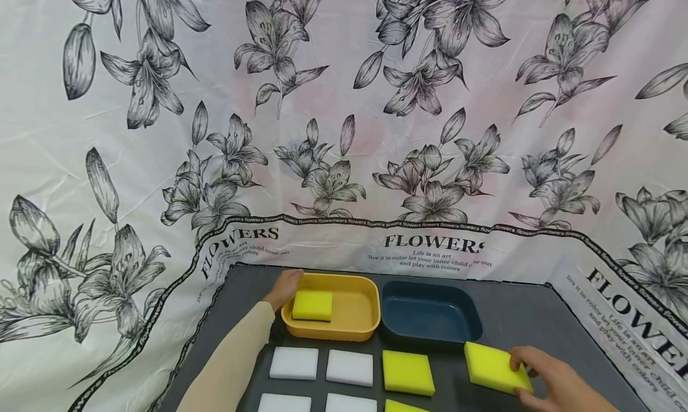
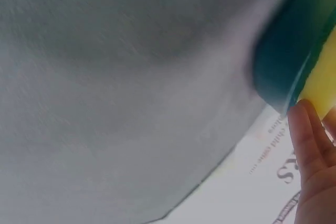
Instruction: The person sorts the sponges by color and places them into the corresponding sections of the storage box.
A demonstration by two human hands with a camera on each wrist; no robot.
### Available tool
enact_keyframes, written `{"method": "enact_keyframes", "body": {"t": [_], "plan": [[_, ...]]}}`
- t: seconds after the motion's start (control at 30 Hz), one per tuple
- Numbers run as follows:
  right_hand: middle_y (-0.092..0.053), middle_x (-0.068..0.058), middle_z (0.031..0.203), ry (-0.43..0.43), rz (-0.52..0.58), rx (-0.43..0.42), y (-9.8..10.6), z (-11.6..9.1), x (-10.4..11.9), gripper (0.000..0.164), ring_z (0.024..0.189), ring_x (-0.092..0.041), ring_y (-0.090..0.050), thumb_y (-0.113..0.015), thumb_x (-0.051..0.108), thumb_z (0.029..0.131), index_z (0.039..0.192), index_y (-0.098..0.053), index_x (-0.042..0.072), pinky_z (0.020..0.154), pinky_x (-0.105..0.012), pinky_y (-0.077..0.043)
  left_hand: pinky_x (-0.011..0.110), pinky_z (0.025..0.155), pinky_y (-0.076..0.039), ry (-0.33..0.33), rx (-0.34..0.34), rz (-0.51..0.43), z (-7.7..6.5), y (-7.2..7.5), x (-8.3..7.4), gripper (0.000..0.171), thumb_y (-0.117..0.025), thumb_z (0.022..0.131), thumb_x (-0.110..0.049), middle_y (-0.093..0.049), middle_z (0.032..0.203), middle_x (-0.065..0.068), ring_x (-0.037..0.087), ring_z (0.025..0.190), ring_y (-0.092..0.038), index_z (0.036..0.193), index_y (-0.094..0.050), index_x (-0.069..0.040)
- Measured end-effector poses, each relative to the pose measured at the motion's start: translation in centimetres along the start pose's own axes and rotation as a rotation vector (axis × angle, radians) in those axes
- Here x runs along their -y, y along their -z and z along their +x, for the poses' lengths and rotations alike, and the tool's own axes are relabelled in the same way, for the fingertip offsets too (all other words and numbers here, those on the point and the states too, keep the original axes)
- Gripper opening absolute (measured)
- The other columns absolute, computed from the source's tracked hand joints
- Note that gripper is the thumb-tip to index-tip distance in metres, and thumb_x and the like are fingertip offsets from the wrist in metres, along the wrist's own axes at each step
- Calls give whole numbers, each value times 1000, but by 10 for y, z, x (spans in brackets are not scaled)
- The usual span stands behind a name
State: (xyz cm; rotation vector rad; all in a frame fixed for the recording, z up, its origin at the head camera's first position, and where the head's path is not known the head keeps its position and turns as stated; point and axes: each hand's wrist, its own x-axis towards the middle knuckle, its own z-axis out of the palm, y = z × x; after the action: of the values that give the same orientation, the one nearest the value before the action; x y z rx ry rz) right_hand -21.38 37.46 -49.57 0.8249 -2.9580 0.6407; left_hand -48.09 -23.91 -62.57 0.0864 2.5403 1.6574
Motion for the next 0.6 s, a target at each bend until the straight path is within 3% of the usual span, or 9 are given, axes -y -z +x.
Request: {"method": "enact_keyframes", "body": {"t": [0.07,0.17,0.4,0.6], "plan": [[-62,10,109,51,-36,-60,4,3,5,42,89,7,-52,-91,19,89,118,-61,17,69,-25,-57,50,98,-53,-1,0,-7,11,0,14,47,-43,118,-42,-71,117,11,27,102,-64,121,-74,-7],[-66,7,111,103,-71,-128,10,13,13,46,89,7,-54,-93,17,86,120,-61,18,69,-25,-56,50,97,-53,-14,0,14,8,0,13,50,-39,119,-43,-71,118,12,29,102,-63,121,-74,-6],[-69,6,124,95,-146,-198,26,52,40,46,97,3,-61,-93,21,87,121,-62,26,75,-24,-60,56,105,-52,5,-1,45,-48,3,-53,52,-38,120,-35,-70,128,20,34,110,-63,134,-68,5],[-68,6,131,89,-184,-111,31,95,59,41,105,-4,-64,-87,31,95,128,-62,27,86,-33,-62,54,106,-53,26,-4,31,-58,3,-64,50,-38,120,-33,-70,125,18,31,109,-64,133,-68,6]]}}
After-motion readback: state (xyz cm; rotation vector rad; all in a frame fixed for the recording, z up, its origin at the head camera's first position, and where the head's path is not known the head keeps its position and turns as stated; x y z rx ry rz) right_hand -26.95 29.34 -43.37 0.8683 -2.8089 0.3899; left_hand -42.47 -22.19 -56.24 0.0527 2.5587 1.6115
